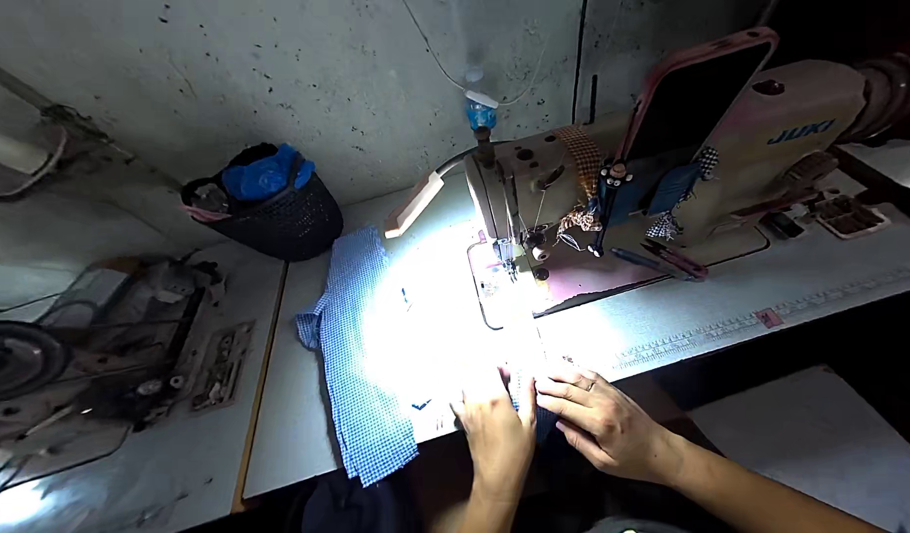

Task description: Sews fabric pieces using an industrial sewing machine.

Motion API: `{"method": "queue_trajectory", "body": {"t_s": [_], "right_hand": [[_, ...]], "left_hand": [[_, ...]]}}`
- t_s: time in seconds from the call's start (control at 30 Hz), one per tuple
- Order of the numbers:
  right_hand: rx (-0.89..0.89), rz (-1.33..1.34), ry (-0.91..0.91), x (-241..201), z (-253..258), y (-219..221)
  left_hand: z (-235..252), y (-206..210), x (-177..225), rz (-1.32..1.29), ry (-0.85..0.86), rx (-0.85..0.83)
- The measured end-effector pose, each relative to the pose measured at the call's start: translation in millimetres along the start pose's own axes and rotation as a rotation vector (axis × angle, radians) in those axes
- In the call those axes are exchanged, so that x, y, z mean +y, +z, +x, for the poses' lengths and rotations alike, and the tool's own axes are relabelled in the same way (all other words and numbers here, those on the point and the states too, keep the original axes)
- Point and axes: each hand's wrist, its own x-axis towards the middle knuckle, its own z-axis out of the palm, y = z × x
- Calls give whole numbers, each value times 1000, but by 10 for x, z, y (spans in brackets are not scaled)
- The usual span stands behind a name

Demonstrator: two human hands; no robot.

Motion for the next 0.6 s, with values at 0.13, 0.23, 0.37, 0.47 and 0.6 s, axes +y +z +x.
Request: {"method": "queue_trajectory", "body": {"t_s": [0.13, 0.23, 0.37, 0.47, 0.6], "right_hand": [[116, 114, 4, -186, -136, 14], [201, 185, 42, -247, -168, -32], [280, 225, 153, -254, -210, -81], [288, 239, 180, -249, -215, -87], [257, 169, 145, -238, -212, -21]], "left_hand": [[-131, -28, 28, -390, -106, 44], [-100, -193, 42, -993, -264, 43], [-293, -391, 28, -1344, -579, -106], [-539, -359, -62, -1455, -644, -249], [-784, -267, -129, -1419, -711, -350]]}}
